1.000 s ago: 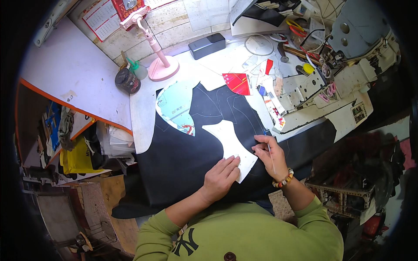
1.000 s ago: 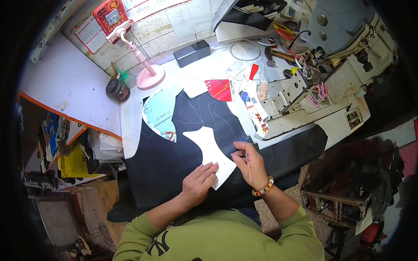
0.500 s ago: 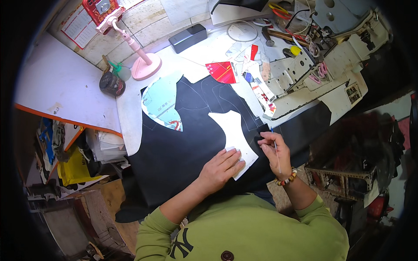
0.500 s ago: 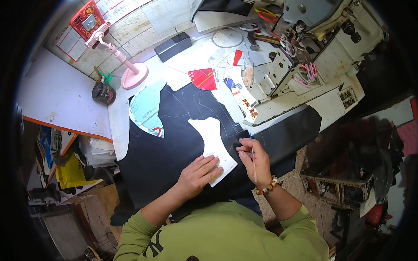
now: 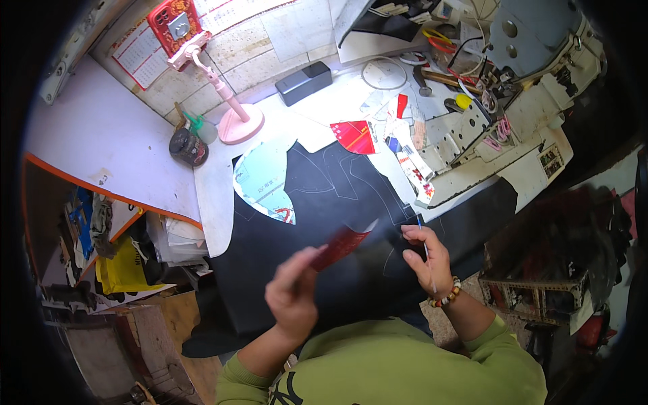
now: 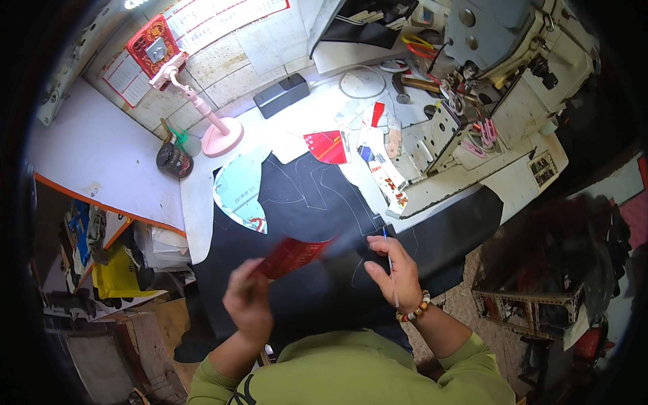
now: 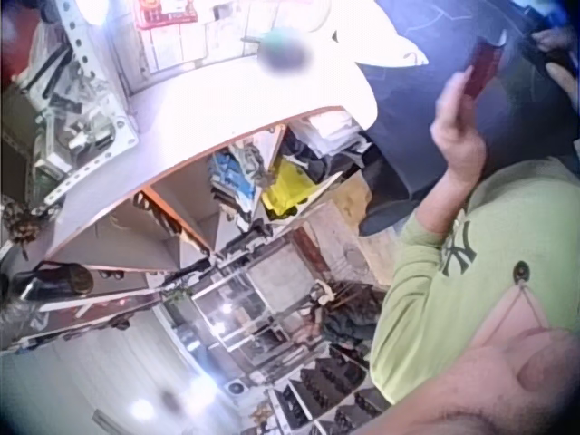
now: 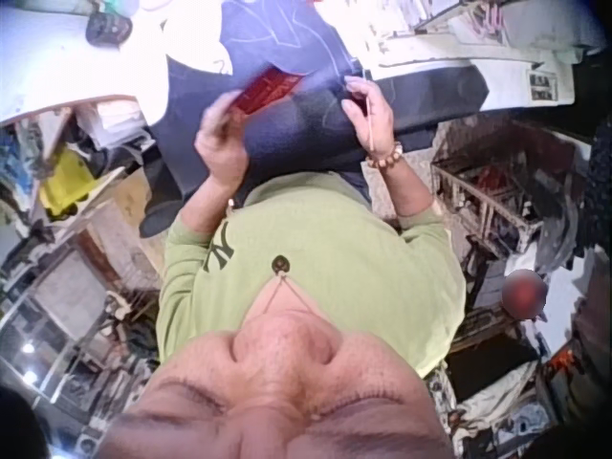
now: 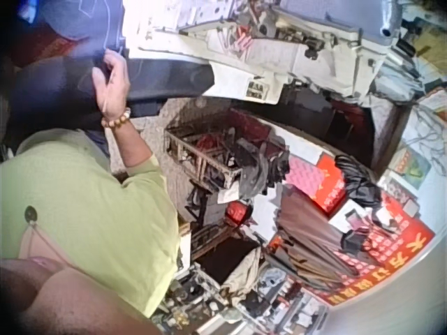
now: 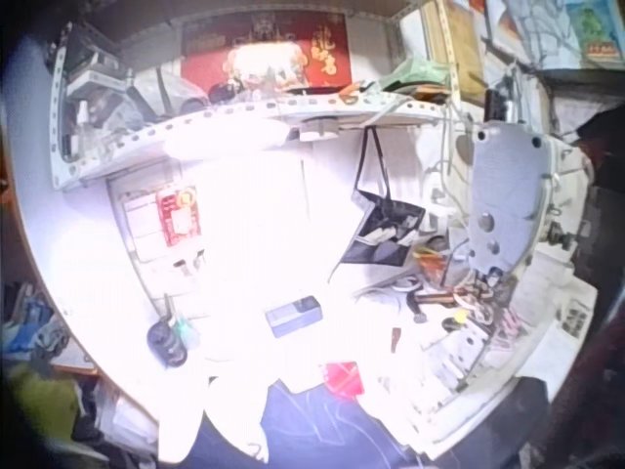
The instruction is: The person places several paper pattern pieces onto a large black fabric sheet and traces their outlines with a blue pen. They reposition the patterns and continue tracing additional shapes across the fabric surface.
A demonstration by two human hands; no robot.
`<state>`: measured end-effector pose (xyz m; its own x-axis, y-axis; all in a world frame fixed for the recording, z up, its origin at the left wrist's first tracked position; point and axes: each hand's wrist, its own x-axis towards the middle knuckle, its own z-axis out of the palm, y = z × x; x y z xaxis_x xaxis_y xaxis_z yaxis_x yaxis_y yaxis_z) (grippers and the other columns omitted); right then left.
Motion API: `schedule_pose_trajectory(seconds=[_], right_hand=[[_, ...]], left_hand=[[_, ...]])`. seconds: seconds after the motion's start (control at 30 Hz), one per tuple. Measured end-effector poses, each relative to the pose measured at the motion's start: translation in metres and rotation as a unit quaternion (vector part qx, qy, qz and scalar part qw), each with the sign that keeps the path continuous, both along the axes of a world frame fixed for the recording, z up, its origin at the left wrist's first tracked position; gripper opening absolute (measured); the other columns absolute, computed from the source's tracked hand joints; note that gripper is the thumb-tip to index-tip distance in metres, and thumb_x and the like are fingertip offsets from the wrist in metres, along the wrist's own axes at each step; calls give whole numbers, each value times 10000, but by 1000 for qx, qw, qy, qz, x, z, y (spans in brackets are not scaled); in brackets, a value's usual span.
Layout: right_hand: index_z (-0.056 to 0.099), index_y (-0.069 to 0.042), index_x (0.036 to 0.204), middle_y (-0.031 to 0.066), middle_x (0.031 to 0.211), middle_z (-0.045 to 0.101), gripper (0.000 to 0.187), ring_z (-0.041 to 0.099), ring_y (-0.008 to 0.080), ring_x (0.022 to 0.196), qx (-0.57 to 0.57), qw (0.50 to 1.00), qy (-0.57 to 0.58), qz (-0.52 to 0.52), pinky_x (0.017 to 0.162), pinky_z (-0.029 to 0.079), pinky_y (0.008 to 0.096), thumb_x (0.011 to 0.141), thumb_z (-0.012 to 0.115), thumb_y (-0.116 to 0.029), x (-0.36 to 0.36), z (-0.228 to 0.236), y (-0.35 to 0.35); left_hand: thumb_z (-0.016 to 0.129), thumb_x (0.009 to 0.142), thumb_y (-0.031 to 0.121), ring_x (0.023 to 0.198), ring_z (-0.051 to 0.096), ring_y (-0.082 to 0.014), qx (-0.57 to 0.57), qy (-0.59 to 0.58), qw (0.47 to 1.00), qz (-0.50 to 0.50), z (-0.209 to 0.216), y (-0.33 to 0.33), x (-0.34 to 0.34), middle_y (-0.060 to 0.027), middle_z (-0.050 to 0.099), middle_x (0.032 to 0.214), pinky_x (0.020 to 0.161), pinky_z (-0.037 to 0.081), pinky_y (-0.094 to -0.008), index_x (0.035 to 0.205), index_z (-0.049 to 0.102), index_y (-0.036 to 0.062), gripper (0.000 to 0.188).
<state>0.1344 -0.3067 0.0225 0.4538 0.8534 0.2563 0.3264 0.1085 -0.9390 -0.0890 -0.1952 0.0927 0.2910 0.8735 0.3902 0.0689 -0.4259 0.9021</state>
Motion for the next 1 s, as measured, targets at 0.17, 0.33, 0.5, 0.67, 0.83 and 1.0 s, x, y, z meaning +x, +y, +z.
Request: schedule_pose_trajectory(seconds=[0.17,0.33,0.5,0.67,0.83,1.0], right_hand=[[524,13,1250,99,1059,646,378,640,124,888,-8,974,215,69,793,529,256,910,677,-49,-22,0,10],[541,7,1171,54,896,634,302,636,89,782,-127,962,232,62,688,515,228,891,653,25,-39,-11,11],[541,21,1161,69,912,633,291,647,100,812,-133,962,228,67,713,524,237,888,638,40,-41,-19,8],[535,-3,1205,52,946,629,303,649,101,853,-120,963,222,92,749,529,239,913,600,45,-34,-12,14],[626,-1,1118,66,921,650,229,643,106,806,-87,984,143,69,719,515,255,890,651,-2,-15,5,32],[618,-16,1074,108,885,639,232,657,220,775,-35,995,-83,34,697,516,314,858,688,-59,33,37,67]], left_hand=[[531,973,-18,954,664,-166,-380,-196,903,-48,-29,57,5,-130,656,1138,817,531,-289,1277,497,-47,307],[601,904,-86,847,673,-137,-389,-26,920,-27,-62,84,17,-113,692,999,724,536,-253,1402,358,-47,555],[665,869,-81,652,613,-105,-292,185,938,-30,-73,92,16,-90,651,880,525,488,-237,1440,344,-26,656],[682,862,-39,826,666,-127,-249,151,957,-5,-75,101,13,-136,692,957,708,534,-270,1401,432,0,595],[596,904,-85,916,678,-168,-248,-141,958,38,-65,142,-5,-149,692,1069,821,556,-283,1382,367,-34,533],[599,931,-45,946,663,-182,-217,-125,950,189,-70,206,-31,-180,658,1141,833,546,-315,1388,362,-36,516]])
